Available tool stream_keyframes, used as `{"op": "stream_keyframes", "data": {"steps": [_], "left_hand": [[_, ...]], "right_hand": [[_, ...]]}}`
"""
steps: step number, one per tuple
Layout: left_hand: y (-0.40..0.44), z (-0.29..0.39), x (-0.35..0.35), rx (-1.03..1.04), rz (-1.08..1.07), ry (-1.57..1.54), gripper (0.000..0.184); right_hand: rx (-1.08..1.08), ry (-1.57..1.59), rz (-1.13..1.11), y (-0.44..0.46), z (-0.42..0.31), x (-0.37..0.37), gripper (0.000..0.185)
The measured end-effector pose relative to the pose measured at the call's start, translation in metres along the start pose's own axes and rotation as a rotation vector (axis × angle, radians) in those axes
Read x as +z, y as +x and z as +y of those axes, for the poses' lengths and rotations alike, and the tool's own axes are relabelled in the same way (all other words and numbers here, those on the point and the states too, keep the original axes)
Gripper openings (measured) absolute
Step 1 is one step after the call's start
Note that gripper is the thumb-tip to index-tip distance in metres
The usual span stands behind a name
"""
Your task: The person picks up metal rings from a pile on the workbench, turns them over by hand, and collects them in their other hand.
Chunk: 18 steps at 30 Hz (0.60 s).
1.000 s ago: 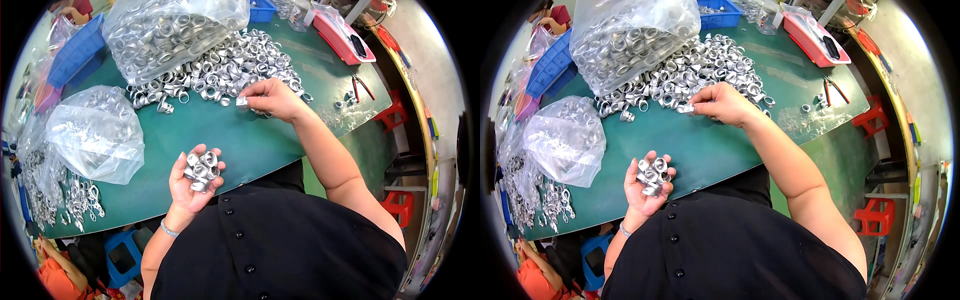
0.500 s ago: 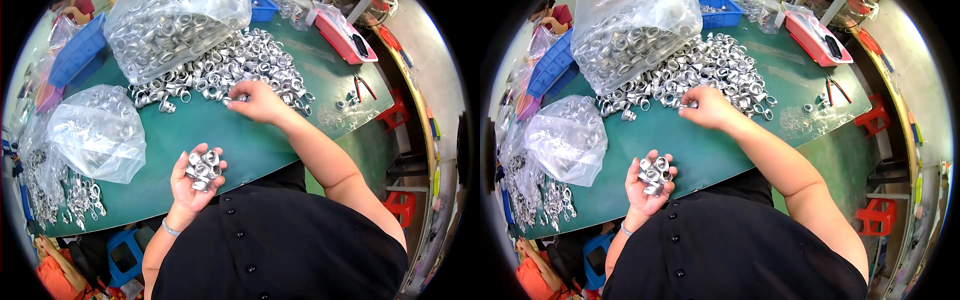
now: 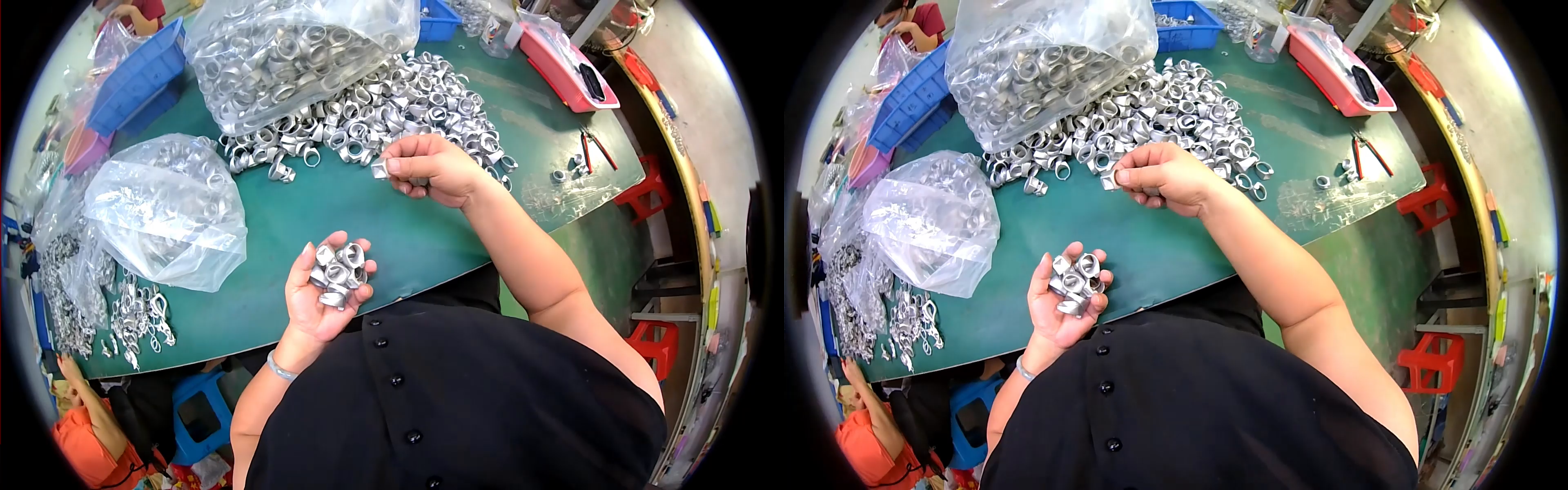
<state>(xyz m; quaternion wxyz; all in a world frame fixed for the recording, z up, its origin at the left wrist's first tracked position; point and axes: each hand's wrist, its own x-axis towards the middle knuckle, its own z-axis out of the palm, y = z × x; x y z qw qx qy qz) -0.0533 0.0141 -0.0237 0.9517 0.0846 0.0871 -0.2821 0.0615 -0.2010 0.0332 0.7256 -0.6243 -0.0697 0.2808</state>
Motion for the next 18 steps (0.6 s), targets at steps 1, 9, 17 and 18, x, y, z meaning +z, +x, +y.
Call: {"op": "stream_keyframes", "data": {"steps": [1,9,17,18], "left_hand": [[0.0,0.0,0.0,-0.002,0.002,0.0,0.038],[0.0,-0.003,0.005,-0.017,0.067,0.016,0.037],[-0.013,-0.001,0.022,-0.006,-0.006,0.008,0.043],[-0.021,0.003,0.029,0.023,0.002,0.017,0.04]], "right_hand": [[-0.006,0.162,-0.057,-0.003,0.002,-0.002,0.012],[-0.087,0.402,-0.219,-0.013,0.014,0.01,0.015],[-0.142,0.511,-0.274,-0.02,0.005,0.08,0.008],[-0.139,0.441,-0.249,-0.022,-0.004,0.094,0.01]]}}
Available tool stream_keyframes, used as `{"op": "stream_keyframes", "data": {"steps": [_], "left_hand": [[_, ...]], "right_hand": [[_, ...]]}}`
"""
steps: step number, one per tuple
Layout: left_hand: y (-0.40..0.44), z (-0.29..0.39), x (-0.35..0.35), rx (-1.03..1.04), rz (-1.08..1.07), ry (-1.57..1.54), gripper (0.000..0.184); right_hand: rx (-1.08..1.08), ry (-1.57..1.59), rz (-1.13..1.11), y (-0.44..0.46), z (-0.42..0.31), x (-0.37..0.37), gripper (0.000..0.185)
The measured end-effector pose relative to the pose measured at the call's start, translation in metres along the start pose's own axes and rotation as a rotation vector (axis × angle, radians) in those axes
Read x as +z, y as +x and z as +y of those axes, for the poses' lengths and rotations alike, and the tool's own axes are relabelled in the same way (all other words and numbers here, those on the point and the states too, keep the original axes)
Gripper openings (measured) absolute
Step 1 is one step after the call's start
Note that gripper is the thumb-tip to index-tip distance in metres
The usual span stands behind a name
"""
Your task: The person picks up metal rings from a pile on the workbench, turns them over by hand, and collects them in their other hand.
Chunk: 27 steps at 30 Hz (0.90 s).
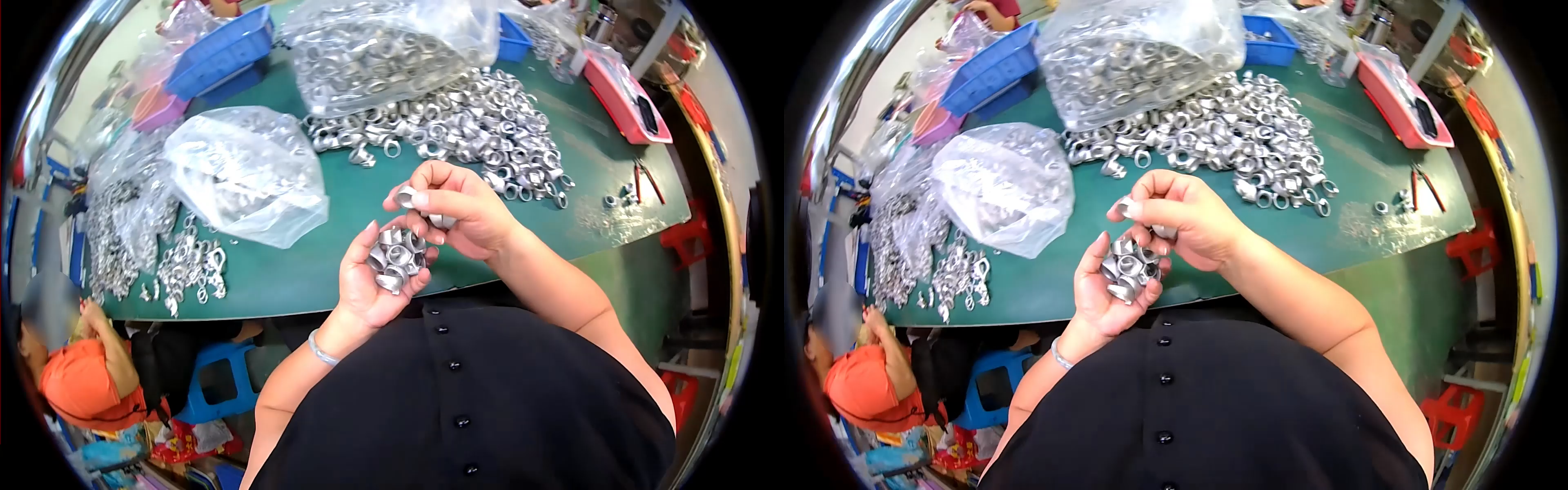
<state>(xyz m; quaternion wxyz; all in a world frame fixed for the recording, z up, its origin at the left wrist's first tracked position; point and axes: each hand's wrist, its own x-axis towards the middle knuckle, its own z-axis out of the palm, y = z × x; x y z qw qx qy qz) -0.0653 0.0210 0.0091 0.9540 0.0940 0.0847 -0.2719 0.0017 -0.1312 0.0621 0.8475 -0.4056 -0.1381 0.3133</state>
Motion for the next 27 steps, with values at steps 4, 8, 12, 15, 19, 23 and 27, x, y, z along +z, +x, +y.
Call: {"op": "stream_keyframes", "data": {"steps": [4,8,12,15,19,23,27], "left_hand": [[-0.048,0.019,0.017,0.226,0.136,-0.04,0.034],[-0.094,0.057,0.012,0.481,0.092,-0.097,0.035],[-0.111,0.116,0.007,0.772,0.274,0.045,0.033],[-0.092,0.159,0.011,0.888,0.424,0.099,0.031],[-0.04,0.195,0.039,0.981,0.434,0.246,0.035],[-0.006,0.237,0.006,0.681,0.412,0.76,0.036],[-0.036,0.21,0.01,0.669,0.541,1.623,0.048]], "right_hand": [[0.016,-0.253,-0.075,0.023,0.0,0.037,0.014],[0.152,-0.381,-0.173,0.057,0.019,0.072,0.024],[0.31,-0.434,-0.169,0.098,0.056,0.102,0.029],[0.156,-0.539,0.082,0.134,0.073,0.115,0.03],[-0.417,-0.862,0.276,0.203,0.079,0.101,0.039],[-0.252,-1.384,0.034,0.182,0.041,0.093,0.051],[-0.454,-2.124,-0.486,0.131,0.02,0.069,0.056]]}}
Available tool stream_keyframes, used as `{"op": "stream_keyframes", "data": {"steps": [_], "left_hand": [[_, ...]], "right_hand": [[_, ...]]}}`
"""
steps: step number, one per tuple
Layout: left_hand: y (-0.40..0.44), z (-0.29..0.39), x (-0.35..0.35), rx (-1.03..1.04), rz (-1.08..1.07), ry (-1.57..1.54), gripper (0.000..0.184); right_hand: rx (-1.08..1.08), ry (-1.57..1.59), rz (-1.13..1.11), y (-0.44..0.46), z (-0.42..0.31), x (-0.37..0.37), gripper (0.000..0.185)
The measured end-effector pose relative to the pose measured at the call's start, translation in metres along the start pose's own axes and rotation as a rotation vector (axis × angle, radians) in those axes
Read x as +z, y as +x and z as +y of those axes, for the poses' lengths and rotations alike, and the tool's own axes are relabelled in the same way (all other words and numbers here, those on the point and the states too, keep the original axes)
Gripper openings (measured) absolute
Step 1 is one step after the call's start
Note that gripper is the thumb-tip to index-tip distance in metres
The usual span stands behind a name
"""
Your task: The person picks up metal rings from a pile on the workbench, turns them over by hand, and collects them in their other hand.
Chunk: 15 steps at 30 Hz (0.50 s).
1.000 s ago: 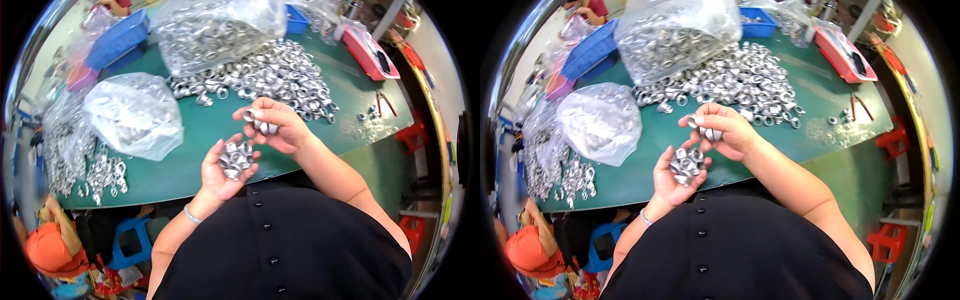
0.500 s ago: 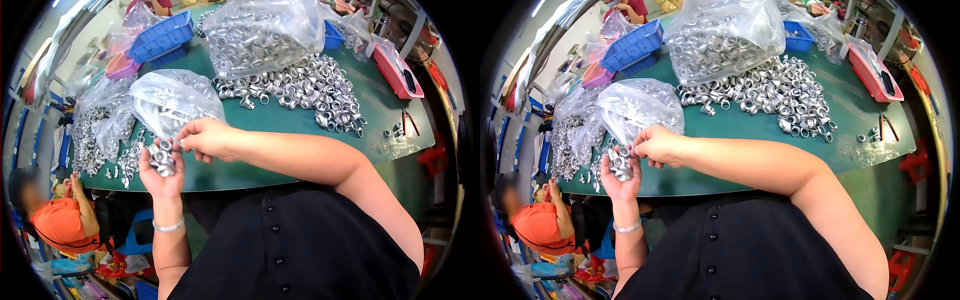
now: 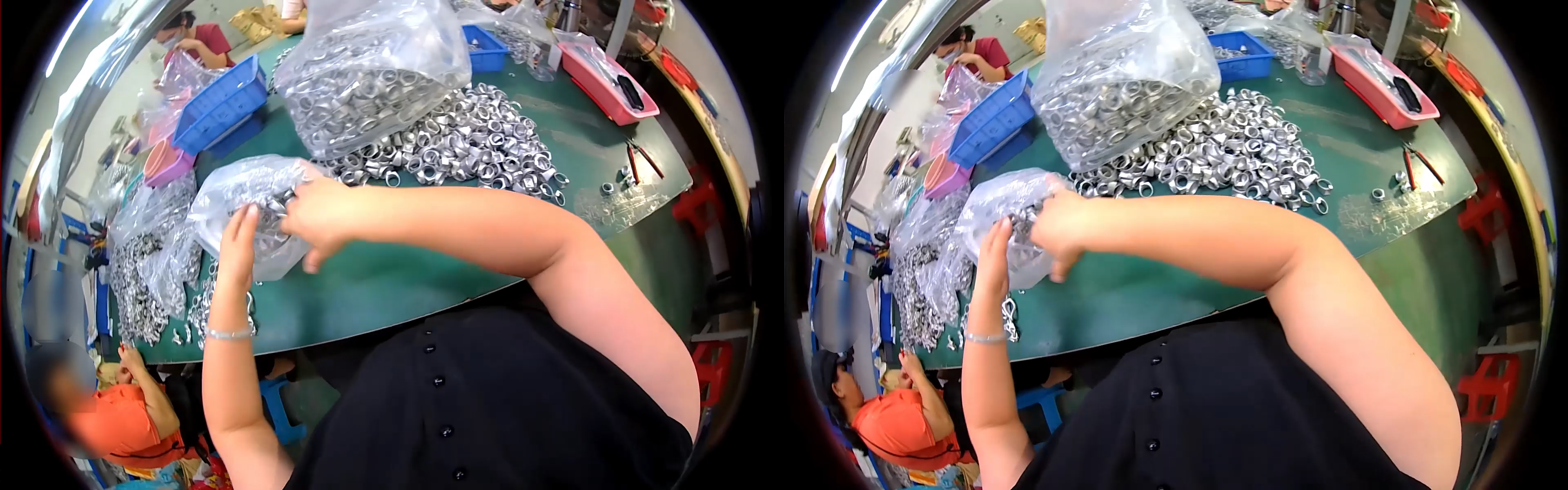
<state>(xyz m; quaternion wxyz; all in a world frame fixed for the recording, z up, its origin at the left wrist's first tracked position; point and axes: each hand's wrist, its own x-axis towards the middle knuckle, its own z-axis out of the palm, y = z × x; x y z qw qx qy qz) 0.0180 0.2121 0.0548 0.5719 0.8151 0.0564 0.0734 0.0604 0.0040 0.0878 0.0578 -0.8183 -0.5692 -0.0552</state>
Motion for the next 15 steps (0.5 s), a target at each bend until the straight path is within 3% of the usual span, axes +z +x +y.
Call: {"op": "stream_keyframes", "data": {"steps": [1,2,4,6,7,10,12,14,15], "left_hand": [[-0.01,0.002,-0.003,0.019,-0.013,0.132,0.058],[-0.017,-0.001,-0.008,0.055,-0.106,0.21,0.06],[-0.024,-0.005,-0.022,0.134,-0.288,0.367,0.064],[-0.033,0.018,-0.024,0.236,-0.453,0.769,0.069],[-0.041,0.031,-0.015,0.314,-0.36,1.011,0.051],[-0.012,0.024,-0.039,-0.008,-0.301,1.121,0.027],[0.006,0.044,-0.059,0.323,-0.105,0.958,0.014],[0.028,0.083,-0.073,0.432,0.002,0.912,0.014],[0.03,0.102,-0.073,0.391,0.031,0.935,0.014]], "right_hand": [[-0.079,-0.154,-0.086,-0.009,-0.001,-0.002,0.057],[-0.109,-0.199,-0.02,-0.011,0.004,0.014,0.037],[-0.121,-0.281,0.053,-0.011,0.007,0.014,0.016],[-0.038,-0.119,0.118,0.0,0.013,0.015,0.012],[0.0,-0.036,0.152,0.006,0.016,0.014,0.011],[0.09,0.048,0.15,0.02,0.036,-0.021,0.014],[0.13,0.085,0.285,0.025,0.05,-0.052,0.017],[0.176,0.085,0.463,0.036,0.061,-0.077,0.018],[0.158,0.079,0.464,0.034,0.06,-0.091,0.018]]}}
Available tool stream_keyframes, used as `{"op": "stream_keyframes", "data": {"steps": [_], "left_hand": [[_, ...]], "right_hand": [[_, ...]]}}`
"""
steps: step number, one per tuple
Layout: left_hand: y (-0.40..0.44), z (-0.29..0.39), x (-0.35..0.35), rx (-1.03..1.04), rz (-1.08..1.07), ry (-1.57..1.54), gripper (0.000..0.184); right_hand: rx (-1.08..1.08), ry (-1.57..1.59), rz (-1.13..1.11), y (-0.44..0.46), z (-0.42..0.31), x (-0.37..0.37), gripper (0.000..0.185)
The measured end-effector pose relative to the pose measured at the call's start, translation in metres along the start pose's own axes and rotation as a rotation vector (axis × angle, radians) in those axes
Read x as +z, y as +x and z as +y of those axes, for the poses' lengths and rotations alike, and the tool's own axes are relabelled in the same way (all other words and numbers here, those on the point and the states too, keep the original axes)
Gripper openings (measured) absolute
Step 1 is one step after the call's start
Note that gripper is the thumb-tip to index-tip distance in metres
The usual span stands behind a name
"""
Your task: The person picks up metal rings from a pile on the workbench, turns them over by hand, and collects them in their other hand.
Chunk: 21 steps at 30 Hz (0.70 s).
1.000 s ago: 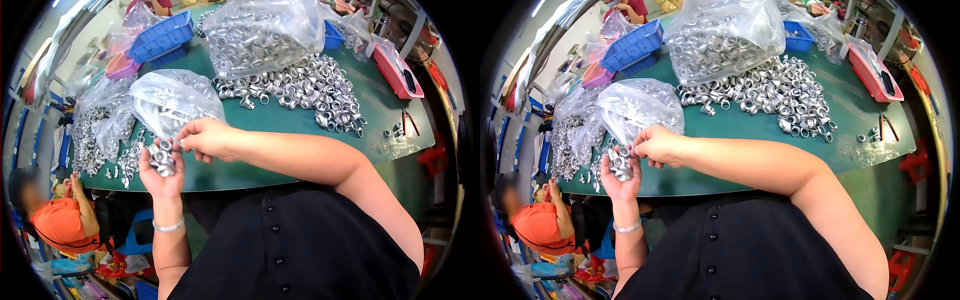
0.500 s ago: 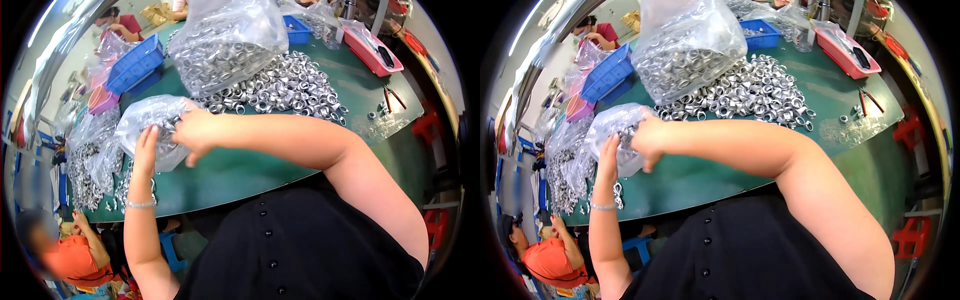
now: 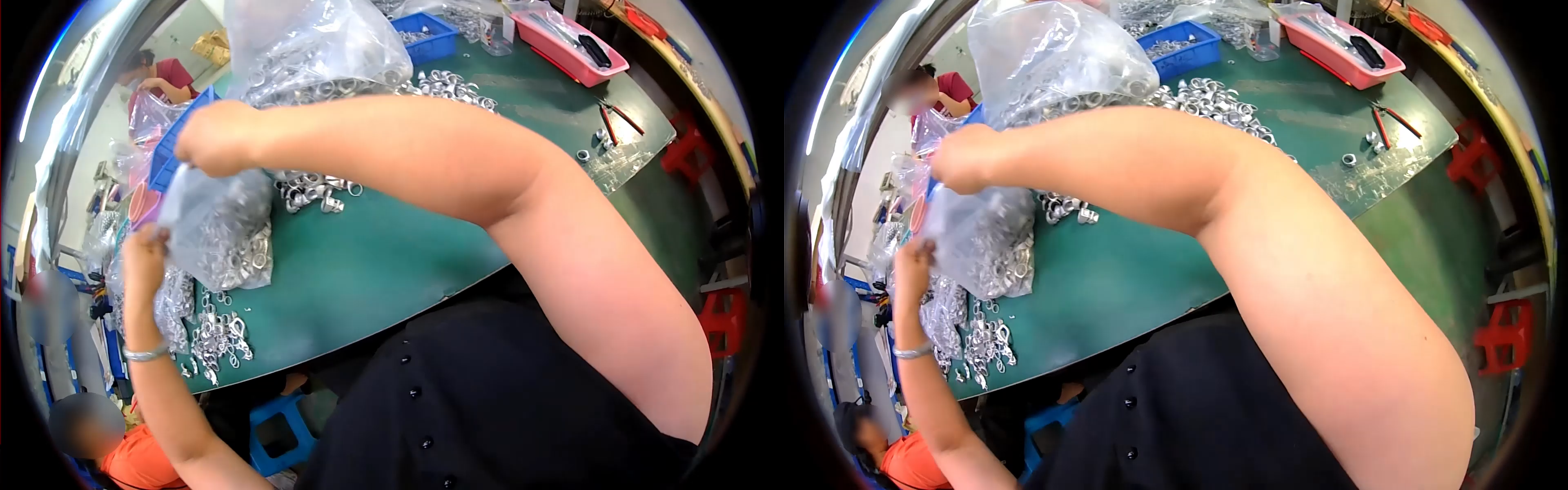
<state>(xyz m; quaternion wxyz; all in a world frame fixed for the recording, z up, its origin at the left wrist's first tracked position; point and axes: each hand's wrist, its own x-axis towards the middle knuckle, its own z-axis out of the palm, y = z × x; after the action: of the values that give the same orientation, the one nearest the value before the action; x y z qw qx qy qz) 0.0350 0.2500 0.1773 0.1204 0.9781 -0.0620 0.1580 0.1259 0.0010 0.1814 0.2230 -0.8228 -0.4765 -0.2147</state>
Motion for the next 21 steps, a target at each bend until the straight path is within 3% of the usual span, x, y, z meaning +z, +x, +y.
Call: {"op": "stream_keyframes", "data": {"steps": [3,5,6,7,8,10,11,12,14,15,16,17,21], "left_hand": [[0.001,0.022,-0.013,0.009,-0.034,0.107,0.016],[-0.016,0.008,0.011,0.056,-0.144,-0.015,0.016],[-0.027,0.021,0.017,0.096,-0.228,0.113,0.015],[-0.041,0.045,0.023,0.174,-0.212,0.242,0.016],[-0.051,0.061,0.028,0.078,-0.279,0.307,0.019],[-0.069,0.091,0.034,0.252,-0.062,0.409,0.032],[-0.075,0.102,0.038,0.312,0.08,0.448,0.038],[-0.078,0.113,0.043,0.325,0.159,0.391,0.04],[-0.084,0.132,0.051,0.346,0.318,0.28,0.043],[-0.089,0.142,0.062,0.385,0.358,0.148,0.035],[-0.092,0.154,0.072,0.398,0.269,0.05,0.031],[-0.094,0.167,0.082,0.41,0.18,-0.048,0.027],[-0.074,0.205,0.16,0.464,-0.046,-0.483,0.025]], "right_hand": [[-0.091,0.042,-0.14,-0.009,0.002,-0.017,0.017],[-0.133,0.036,-0.287,-0.035,0.006,-0.021,0.018],[-0.185,0.072,-0.311,-0.055,0.009,-0.023,0.022],[-0.293,0.218,-0.176,-0.078,0.019,-0.014,0.025],[-0.372,0.28,-0.048,-0.101,0.026,-0.016,0.028],[-0.296,0.34,0.084,-0.146,0.04,-0.031,0.027],[-0.155,0.293,0.084,-0.169,0.045,-0.04,0.026],[0.013,0.153,0.03,-0.192,0.048,-0.049,0.026],[0.335,-0.1,-0.343,-0.23,0.063,-0.054,0.019],[0.352,-0.128,-0.421,-0.249,0.068,-0.053,0.017],[0.367,-0.157,-0.499,-0.268,0.075,-0.048,0.016],[0.274,-0.237,-0.392,-0.287,0.078,-0.043,0.012],[0.278,-0.229,-0.226,-0.312,0.076,-0.026,0.014]]}}
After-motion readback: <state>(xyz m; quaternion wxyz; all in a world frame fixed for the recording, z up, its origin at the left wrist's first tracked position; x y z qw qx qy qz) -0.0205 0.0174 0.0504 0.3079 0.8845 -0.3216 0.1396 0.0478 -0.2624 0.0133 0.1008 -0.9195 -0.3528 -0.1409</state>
